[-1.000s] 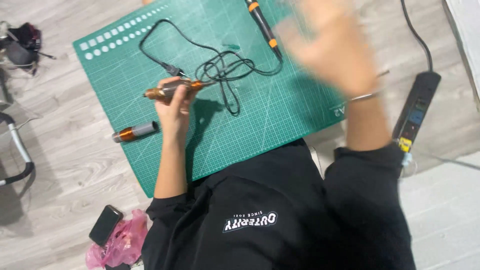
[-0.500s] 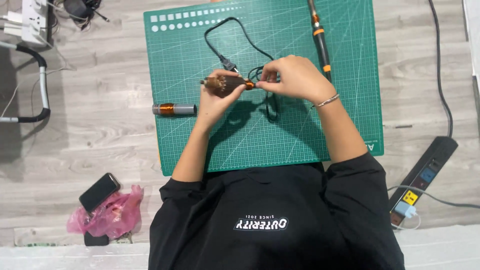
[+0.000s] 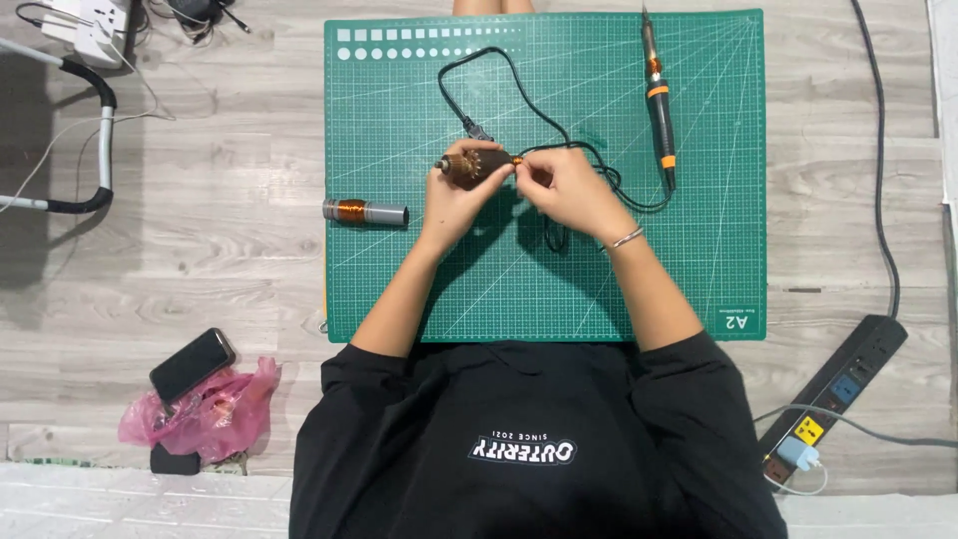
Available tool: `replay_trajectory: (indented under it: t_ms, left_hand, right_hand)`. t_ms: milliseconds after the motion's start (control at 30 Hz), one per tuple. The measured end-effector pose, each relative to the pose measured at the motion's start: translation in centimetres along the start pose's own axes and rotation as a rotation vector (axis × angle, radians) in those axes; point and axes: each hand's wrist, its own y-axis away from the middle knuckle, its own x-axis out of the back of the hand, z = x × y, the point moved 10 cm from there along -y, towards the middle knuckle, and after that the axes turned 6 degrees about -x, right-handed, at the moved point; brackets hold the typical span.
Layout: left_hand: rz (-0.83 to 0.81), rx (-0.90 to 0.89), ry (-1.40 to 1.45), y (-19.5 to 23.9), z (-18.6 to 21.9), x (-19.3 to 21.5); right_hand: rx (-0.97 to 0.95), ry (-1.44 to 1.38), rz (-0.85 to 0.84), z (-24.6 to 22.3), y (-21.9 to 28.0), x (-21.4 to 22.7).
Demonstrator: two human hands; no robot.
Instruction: The person sits on the floor and winds copper wire around a cylindrical object held in their left hand. A soldering iron and a power strip are visible on the green cutting mat nearby.
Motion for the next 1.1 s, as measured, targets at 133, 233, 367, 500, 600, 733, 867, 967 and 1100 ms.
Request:
replay_trajectory:
  t_ms: [133, 233, 367, 500, 600, 733, 867, 967, 1100]
  left_hand:
    - [0.180, 0.107, 0.180, 0.1, -2.5, 1.7]
    - [0.265, 0.160, 0.548, 0.5, -2.7, 0.8]
    - [0.260, 0.239, 0.803, 0.9, -5.0, 0.1]
    - [0.126, 0.292, 0.908, 0.9, -6.0, -1.3]
    - [0.013, 0.292, 0.918, 1.0, -7.1, -2.2]
    - [-0.127, 0.258, 0.767, 1.1, -7.6, -2.7]
    - [-0.229, 0.184, 0.534, 0.8, -3.9, -2.2]
    - [-0.285, 0.181, 0.299, 0.9, -2.9, -1.9]
    - [-0.275, 0.176, 0.155, 0.7, -3.2, -1.8]
  right_hand:
    - [0.022, -0.316, 0.074, 2.4, -0.5, -1.7]
    - [0.077, -0.483, 0.037, 1.5, -0.3, -2.7]
    - [0.114, -0.549, 0.054, 2.6, -0.7, -2.8]
    - [0.098, -0.679, -0.066, 3.0, -1.2, -2.6]
    - [0.050, -0.864, -0.129, 6.4, -2.1, -3.7]
    - [-0.029, -1.012, -0.187, 6.0, -1.5, -3.1]
    - [-0.048, -0.894, -0.206, 5.7, -1.1, -2.4]
    - [-0.079, -0.806, -0.198, 5.2, -0.8, -2.0]
    - [-0.023, -0.573, -0.167, 4.3, -0.4, -1.2]
